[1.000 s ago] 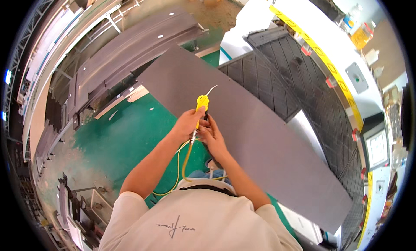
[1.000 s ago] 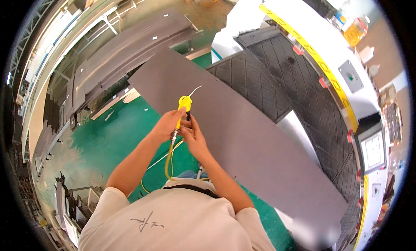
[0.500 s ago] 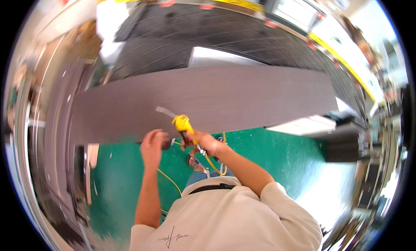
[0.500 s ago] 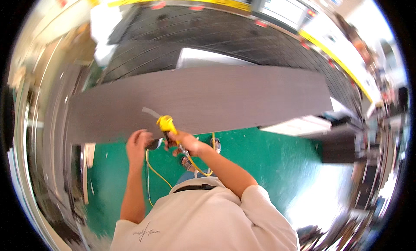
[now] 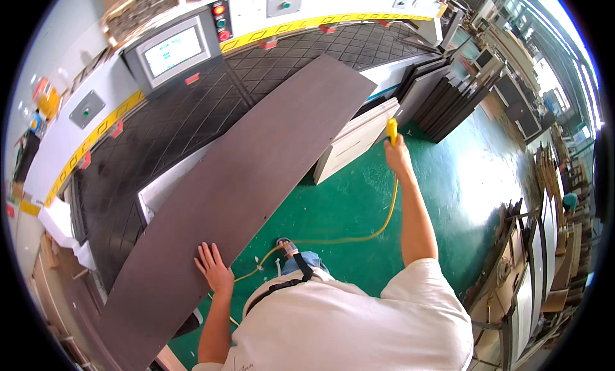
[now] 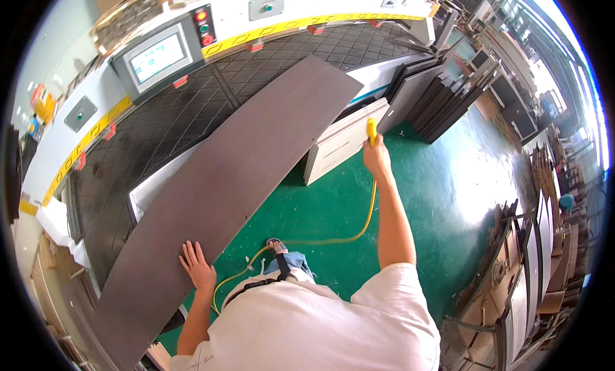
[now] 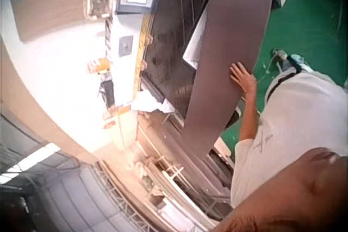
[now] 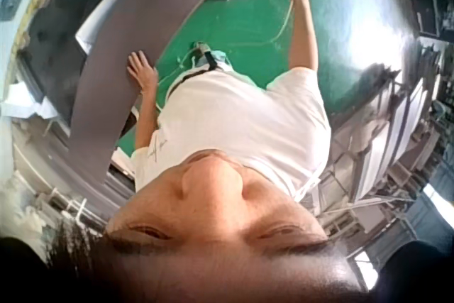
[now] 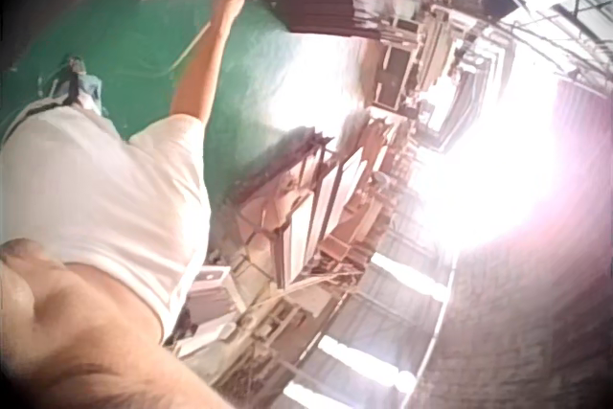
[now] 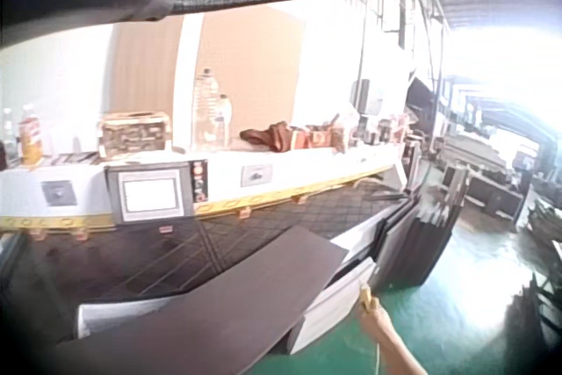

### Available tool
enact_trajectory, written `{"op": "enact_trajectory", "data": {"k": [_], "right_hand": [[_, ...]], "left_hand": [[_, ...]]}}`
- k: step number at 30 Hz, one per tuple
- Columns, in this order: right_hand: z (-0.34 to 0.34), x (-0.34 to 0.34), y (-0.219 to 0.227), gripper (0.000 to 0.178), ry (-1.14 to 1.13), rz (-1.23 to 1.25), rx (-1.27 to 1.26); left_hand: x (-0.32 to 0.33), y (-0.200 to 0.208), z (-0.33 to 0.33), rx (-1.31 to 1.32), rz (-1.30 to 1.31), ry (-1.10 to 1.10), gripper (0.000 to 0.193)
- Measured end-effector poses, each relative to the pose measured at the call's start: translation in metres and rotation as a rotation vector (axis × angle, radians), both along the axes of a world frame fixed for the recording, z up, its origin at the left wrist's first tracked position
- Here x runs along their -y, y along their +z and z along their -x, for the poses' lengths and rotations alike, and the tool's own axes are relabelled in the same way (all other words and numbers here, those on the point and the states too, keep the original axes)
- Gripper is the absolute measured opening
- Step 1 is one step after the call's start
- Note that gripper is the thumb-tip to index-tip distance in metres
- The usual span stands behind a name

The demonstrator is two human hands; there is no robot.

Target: The person wipes a large dark wood panel with a small block and then uses an air spray gun to clean the surface and edges of the panel.

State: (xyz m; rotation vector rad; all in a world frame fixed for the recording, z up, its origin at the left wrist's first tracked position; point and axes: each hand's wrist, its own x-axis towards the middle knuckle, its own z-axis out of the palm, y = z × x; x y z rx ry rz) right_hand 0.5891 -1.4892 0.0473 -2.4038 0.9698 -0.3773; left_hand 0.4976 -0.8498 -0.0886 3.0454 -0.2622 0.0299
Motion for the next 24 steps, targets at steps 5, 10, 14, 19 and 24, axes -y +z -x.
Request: {"op": "enact_trajectory", "data": {"k": [5,10,14,19,24], "right_hand": [[0.046,-0.079,0.03,0.057,0.985,-0.853,-0.707],[0.036,-0.181,-0.05,0.039,1.413,-0.487,-0.387],[-0.011,-0.264,0.007,0.049,1.254,-0.436,-0.03],[-0.116,-0.322,0.072,0.045,1.27,0.155,0.831],[-0.226,-0.362,0.083,0.027,1.228,0.189,0.755]], "left_hand": [[0.036,-0.005,-0.022,0.026,-0.04,-0.018,0.076],[0.04,0.012,-0.028,-0.004,-0.033,-0.05,0.07],[-0.016,0.1,-0.054,-0.283,0.009,-0.02,0.071],[0.003,0.322,-0.15,-0.498,0.024,0.022,0.051],[-0.03,0.338,-0.194,-0.075,0.193,0.032,0.043]]}}
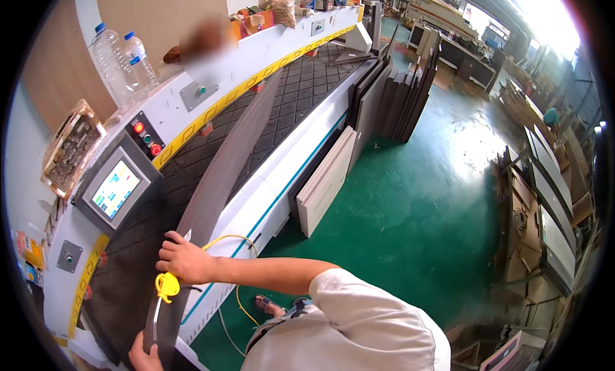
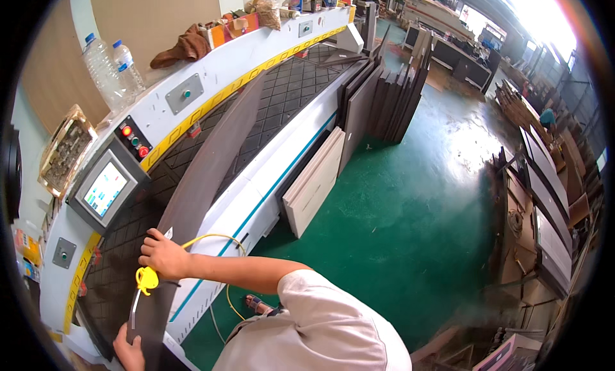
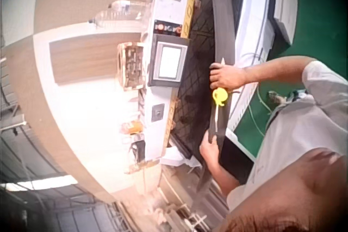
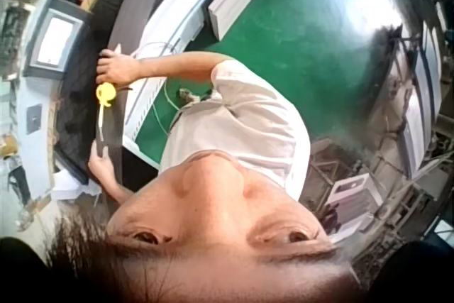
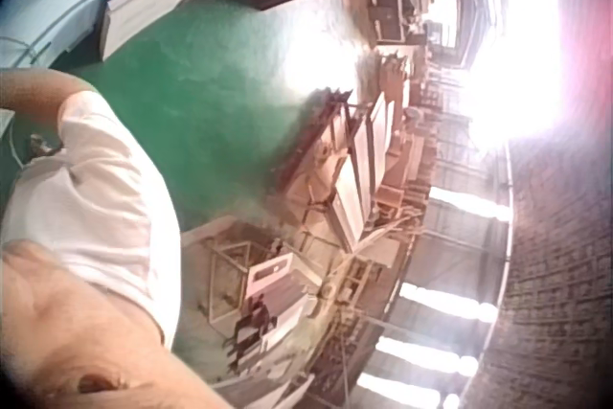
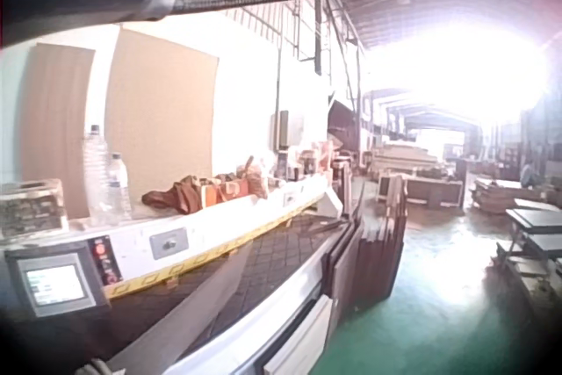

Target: The person wipes a large dark wood panel with a small block and then uses an air spray gun to clean the surface and edges of the panel.

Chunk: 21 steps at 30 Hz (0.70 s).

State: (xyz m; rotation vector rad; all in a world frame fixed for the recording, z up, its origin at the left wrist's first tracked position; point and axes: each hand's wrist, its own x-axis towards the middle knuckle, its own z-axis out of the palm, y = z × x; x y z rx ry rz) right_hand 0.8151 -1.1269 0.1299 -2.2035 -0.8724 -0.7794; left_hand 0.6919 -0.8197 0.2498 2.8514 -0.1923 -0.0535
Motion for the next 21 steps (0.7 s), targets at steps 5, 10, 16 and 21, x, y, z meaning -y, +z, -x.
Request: {"op": "enact_trajectory", "data": {"k": [5,10,16,21], "right_hand": [[-0.036,-0.019,0.008,0.031,-0.018,0.008,-0.034],[-0.047,-0.026,0.01,0.036,-0.015,0.053,-0.081],[-0.034,-0.025,0.017,0.034,-0.041,0.054,-0.058],[-0.034,-0.018,-0.002,0.034,0.013,0.015,0.022]], "left_hand": [[0.002,-0.145,0.034,0.619,0.428,-0.078,0.02],[-0.066,-0.342,-0.019,-0.621,1.464,1.058,0.06],[-0.077,-0.335,-0.082,-0.639,1.669,1.106,0.06],[-0.099,-0.338,-0.068,-0.576,1.759,1.161,0.06]]}}
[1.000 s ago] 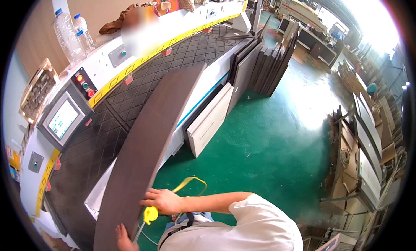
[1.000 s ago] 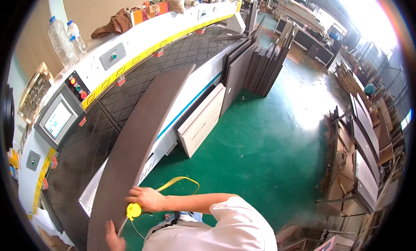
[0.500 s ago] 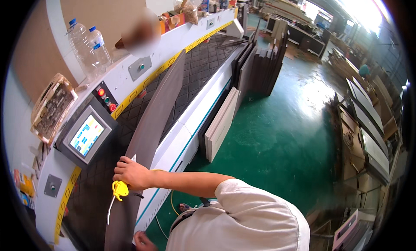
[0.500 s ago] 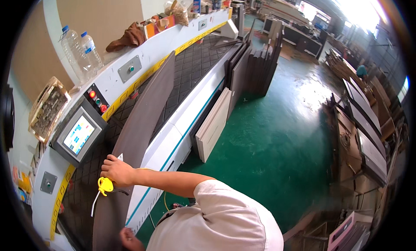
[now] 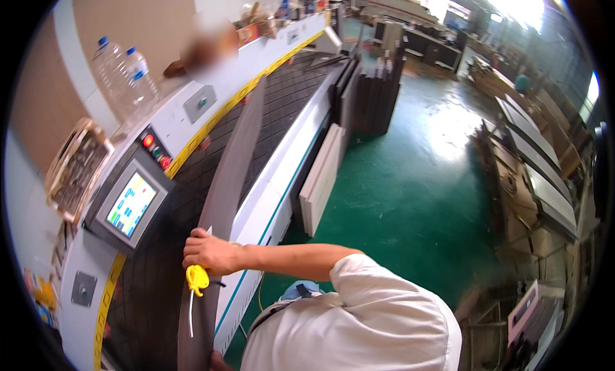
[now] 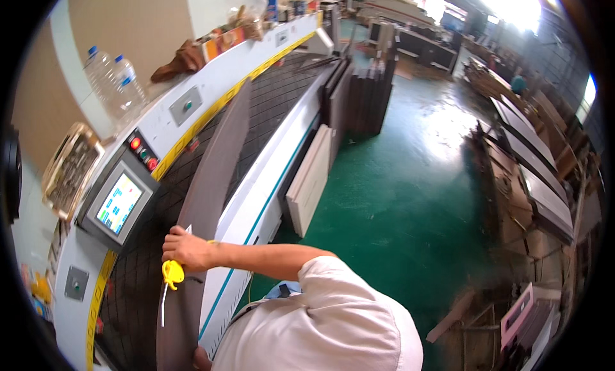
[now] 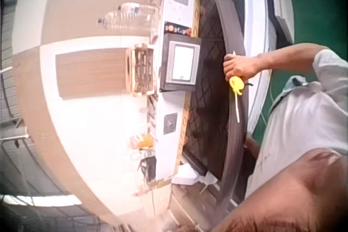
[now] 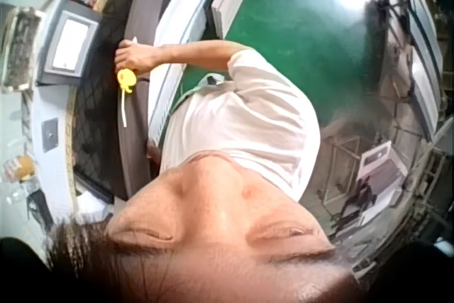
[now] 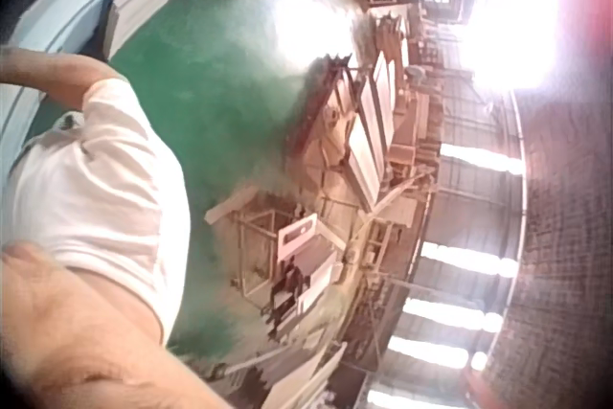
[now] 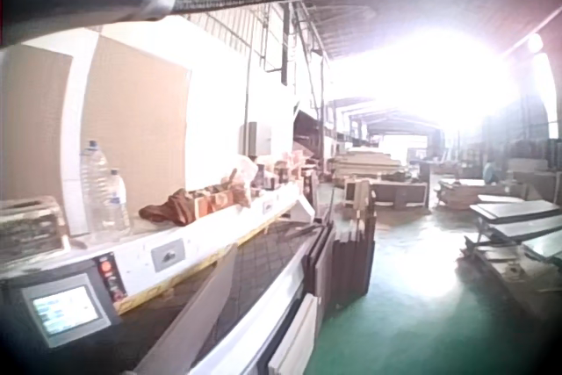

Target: The person wipes a large dark wood panel with a small block and then uses an air spray gun to clean the surface and edges of the panel.

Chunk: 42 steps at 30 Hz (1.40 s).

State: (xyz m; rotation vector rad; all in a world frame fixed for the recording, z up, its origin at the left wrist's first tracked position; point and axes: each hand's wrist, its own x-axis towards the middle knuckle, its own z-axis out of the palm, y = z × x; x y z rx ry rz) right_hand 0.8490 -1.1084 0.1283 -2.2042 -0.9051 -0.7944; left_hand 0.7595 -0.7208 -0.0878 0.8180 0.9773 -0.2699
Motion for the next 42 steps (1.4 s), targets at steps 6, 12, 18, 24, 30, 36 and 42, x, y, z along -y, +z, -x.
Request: {"op": "enact_trajectory", "data": {"k": [6,12,18,24,30,36,42], "right_hand": [[0.027,-0.013,0.05,0.029,0.036,-0.11,0.097],[0.053,-0.047,0.031,0.021,-0.018,0.003,-0.225],[0.084,-0.11,-0.068,0.018,-0.068,0.205,-0.534],[0.114,-0.145,-0.126,0.022,-0.016,0.388,-0.538],[0.148,-0.263,-0.16,0.035,0.108,0.481,-0.556],[0.194,-0.387,-0.187,0.034,0.25,0.693,-0.62],[0.232,-0.49,-0.201,0.038,0.373,0.819,-0.617]], "left_hand": [[-0.049,-0.013,0.119,-0.01,0.0,0.32,0.06],[-0.045,-0.026,0.286,-0.059,0.026,0.672,0.06],[-0.037,-0.028,0.437,-0.039,0.104,0.987,0.061],[-0.005,-0.006,0.485,0.069,0.327,1.183,0.066],[-0.033,0.014,0.548,0.077,0.226,1.306,0.074],[-0.085,0.033,0.607,-0.06,0.2,1.433,0.07],[-0.127,0.012,0.658,-0.022,0.256,1.517,0.067]]}}
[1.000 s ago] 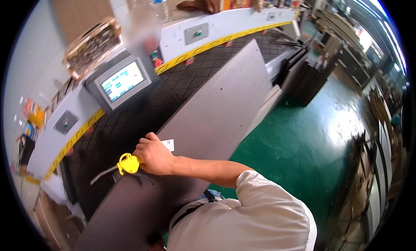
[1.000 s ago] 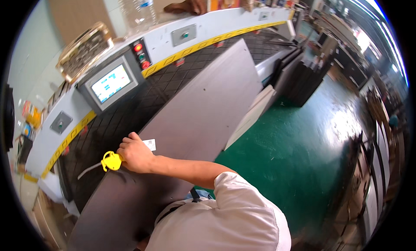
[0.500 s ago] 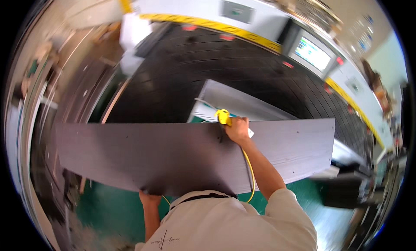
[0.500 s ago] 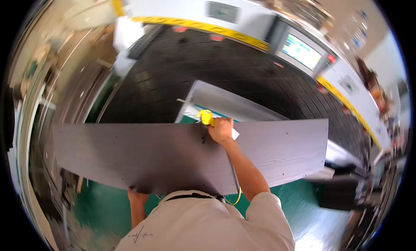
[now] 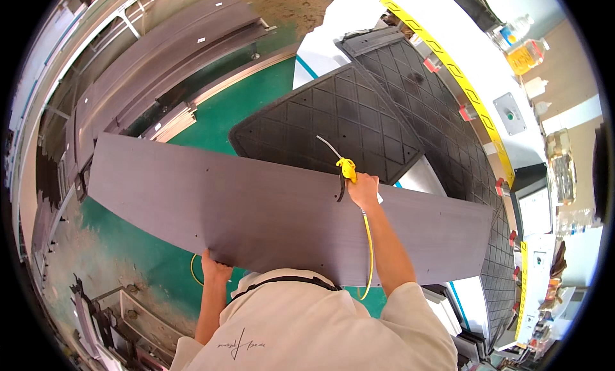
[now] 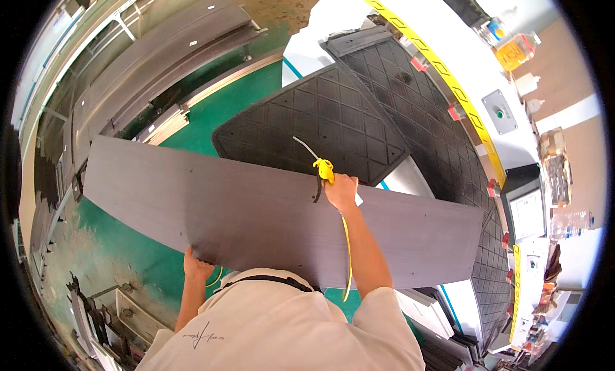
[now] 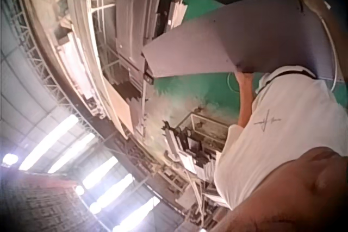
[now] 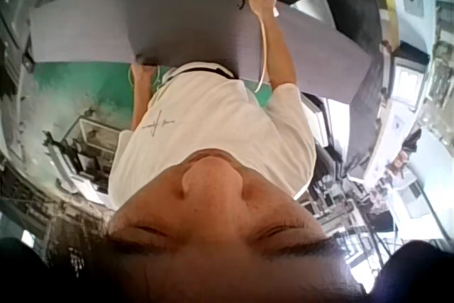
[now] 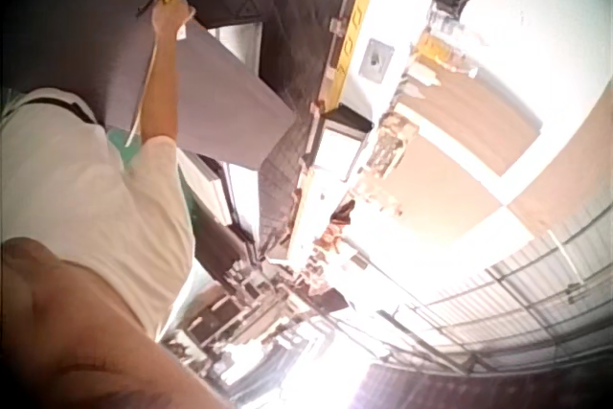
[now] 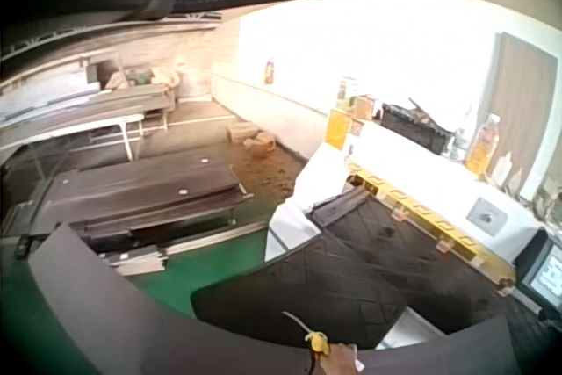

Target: The person wipes a large dark wood panel with a small block and then uses an air spray gun to clean the surface and edges of the panel.

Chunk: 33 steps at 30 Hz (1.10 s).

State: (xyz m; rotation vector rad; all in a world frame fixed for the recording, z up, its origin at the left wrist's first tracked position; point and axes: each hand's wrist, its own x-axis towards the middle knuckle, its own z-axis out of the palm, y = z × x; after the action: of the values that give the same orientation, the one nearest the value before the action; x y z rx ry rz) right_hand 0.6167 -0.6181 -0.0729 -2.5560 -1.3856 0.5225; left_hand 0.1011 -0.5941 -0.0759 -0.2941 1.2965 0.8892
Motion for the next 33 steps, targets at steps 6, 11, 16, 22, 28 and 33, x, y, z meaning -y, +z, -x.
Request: {"op": "enact_trajectory", "data": {"k": [6,11,16,22,28,33], "right_hand": [[0.022,-0.078,0.009,0.038,0.123,-0.104,-0.043],[0.005,-0.072,0.0,0.057,-0.08,-0.343,0.035],[-0.066,0.026,-0.008,0.06,-0.456,-0.097,0.173],[-0.143,0.062,-0.023,0.069,-0.586,0.068,0.057],[-0.194,0.018,-0.03,0.073,-0.44,0.019,0.031],[-0.243,-0.009,-0.027,0.075,-0.317,0.043,0.024]], "left_hand": [[-0.028,-0.022,0.037,0.07,0.047,0.041,0.06],[-0.039,0.001,0.02,0.014,0.099,0.095,0.058],[-0.026,-0.01,0.015,-0.042,0.042,0.058,0.057],[0.014,-0.012,0.001,-0.073,-0.035,0.078,0.057],[0.065,-0.023,-0.038,-0.125,-0.08,0.161,0.056],[0.109,-0.012,-0.096,-0.162,-0.022,0.215,0.058]]}}
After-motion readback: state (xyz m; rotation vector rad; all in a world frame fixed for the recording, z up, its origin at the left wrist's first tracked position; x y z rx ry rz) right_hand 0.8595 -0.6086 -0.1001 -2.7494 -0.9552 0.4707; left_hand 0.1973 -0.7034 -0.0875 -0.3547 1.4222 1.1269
